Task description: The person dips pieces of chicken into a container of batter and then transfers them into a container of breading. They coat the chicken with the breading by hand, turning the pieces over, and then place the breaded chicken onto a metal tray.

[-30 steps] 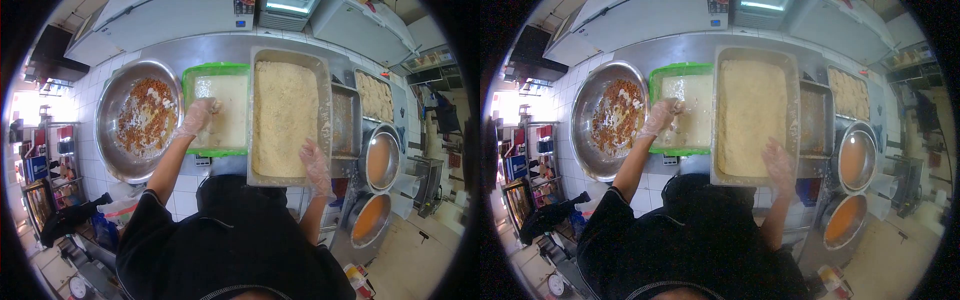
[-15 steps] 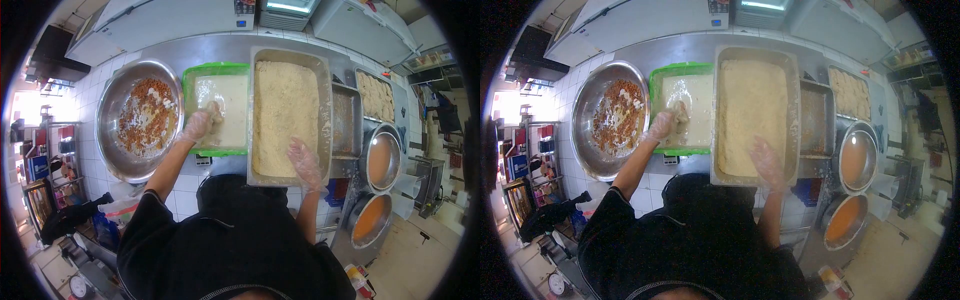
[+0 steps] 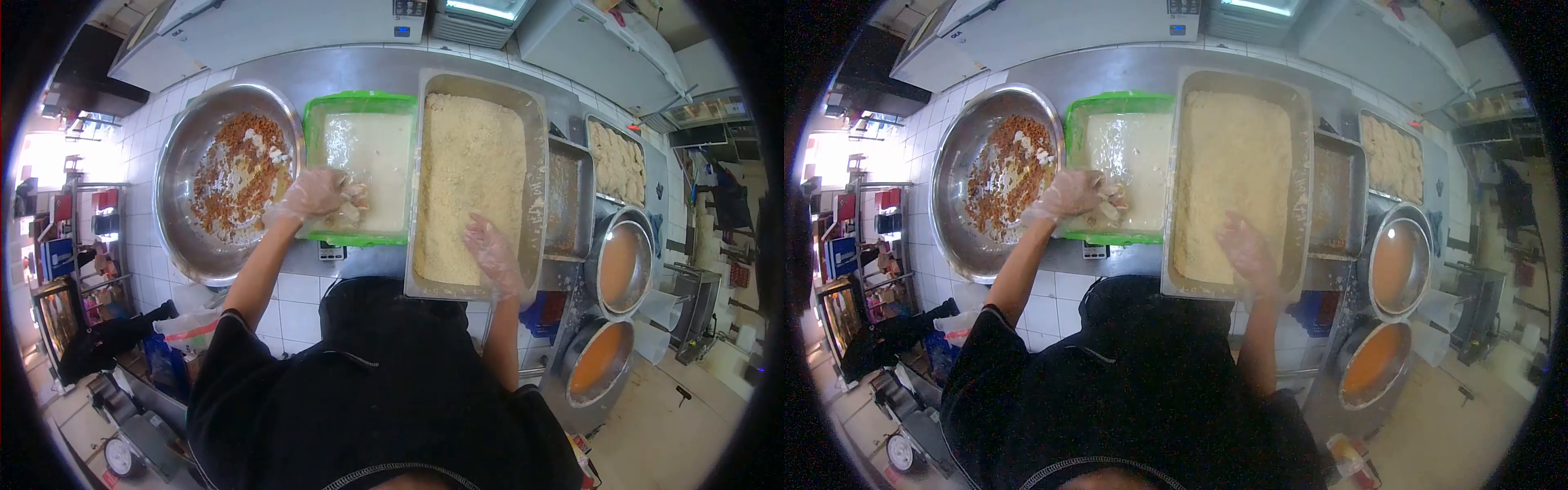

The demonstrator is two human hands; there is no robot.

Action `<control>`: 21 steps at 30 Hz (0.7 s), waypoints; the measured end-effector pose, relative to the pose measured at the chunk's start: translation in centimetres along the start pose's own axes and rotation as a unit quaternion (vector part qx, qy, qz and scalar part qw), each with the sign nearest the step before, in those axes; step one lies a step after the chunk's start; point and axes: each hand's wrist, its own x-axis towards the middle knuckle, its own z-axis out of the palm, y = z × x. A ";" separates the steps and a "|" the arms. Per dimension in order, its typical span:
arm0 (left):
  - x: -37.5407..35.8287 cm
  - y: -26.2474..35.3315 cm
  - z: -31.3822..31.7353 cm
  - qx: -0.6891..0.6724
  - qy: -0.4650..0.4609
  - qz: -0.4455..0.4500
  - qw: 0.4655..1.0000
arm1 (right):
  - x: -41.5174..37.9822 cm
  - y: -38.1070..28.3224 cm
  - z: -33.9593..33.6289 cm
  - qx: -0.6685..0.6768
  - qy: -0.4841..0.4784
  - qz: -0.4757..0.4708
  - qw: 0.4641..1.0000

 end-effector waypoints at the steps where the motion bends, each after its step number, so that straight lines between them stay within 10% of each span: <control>1: 0.8 -0.1 0.1 0.045 -0.029 0.001 0.999 | 0.9 1.2 0.3 0.035 -0.027 0.005 0.999; 11: 3.1 -2.1 3.3 0.077 0.120 0.087 0.986 | 7.6 7.1 2.8 0.039 -0.400 0.356 0.844; 15: 2.7 -1.6 2.0 -0.117 0.071 0.013 0.990 | 13.4 7.3 0.7 0.093 -0.221 0.158 0.958; 19: 1.1 -1.3 0.7 0.030 0.165 0.090 0.982 | 13.6 4.4 -0.1 0.207 0.082 0.060 0.973; 21: 0.8 -0.9 0.3 0.035 0.177 0.097 0.979 | 10.8 2.7 -0.8 0.140 -0.014 0.099 0.985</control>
